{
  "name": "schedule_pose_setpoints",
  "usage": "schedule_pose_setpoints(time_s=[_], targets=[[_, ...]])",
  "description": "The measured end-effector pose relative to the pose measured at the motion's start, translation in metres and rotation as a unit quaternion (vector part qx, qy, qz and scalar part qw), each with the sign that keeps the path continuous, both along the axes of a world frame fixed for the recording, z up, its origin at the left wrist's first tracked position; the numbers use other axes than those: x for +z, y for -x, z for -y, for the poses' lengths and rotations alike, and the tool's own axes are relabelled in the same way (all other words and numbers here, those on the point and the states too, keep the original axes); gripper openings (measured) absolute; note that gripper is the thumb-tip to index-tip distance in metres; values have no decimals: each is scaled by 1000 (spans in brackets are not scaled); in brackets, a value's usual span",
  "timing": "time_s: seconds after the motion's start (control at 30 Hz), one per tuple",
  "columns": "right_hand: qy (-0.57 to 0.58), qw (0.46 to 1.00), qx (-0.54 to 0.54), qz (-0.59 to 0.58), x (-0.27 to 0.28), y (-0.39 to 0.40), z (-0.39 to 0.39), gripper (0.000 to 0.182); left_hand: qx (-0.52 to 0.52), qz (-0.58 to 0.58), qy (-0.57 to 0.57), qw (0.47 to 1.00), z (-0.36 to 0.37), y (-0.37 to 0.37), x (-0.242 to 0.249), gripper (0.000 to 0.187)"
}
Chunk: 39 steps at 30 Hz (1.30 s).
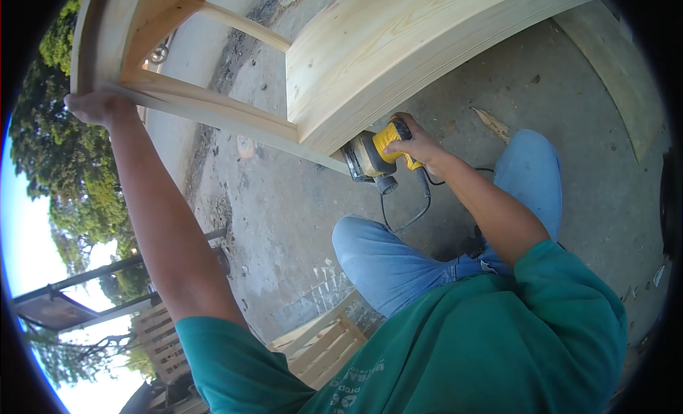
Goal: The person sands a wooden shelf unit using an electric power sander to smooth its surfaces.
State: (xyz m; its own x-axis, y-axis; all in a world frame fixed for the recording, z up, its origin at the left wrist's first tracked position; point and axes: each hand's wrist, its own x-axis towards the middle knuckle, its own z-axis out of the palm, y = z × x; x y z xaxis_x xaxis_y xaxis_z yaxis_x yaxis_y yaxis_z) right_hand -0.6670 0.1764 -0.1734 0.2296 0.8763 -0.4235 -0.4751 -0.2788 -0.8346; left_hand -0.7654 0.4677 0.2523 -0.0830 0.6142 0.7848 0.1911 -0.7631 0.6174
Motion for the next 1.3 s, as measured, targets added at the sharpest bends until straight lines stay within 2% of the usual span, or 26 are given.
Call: schedule_pose_setpoints(time_s=[0.1,0.13,0.23,0.33,0.43,0.53,0.63,0.8,0.9,1.03,1.1,1.2,1.3], targets=[[-23,999,-13,39,4,-4,-33,106,-14,3,4,1000,-4,0,-1,68],[-13,999,12,39,5,-8,-39,110,-22,7,5,1000,-6,0,-1,69],[23,997,-3,76,-1,-4,-45,107,-35,18,25,999,8,-6,-5,70],[9,996,-14,86,-42,3,-33,101,-64,-10,22,998,-5,2,-1,70],[76,997,17,16,-62,5,-9,95,-49,-25,11,998,-5,1,0,68],[103,994,22,20,-85,10,-5,94,-26,-29,7,999,0,-1,-3,69],[54,998,17,32,-69,8,-7,95,-17,-28,11,999,-6,3,-1,70],[-91,994,-3,52,-7,-1,-11,94,10,-23,8,1000,3,-2,-4,75],[-80,992,13,96,-7,-1,-7,94,31,-24,6,999,7,-6,-6,76],[0,996,52,67,-10,-5,-3,94,23,-4,33,999,13,-8,-7,71],[-4,994,37,99,-17,-4,-7,95,2,-14,23,1000,9,-4,-4,70],[-71,992,-6,104,-17,0,-15,96,-18,-22,0,1000,8,-4,-7,68],[-49,996,13,75,-5,-2,-10,96,5,-24,-30,999,-11,3,1,67]])
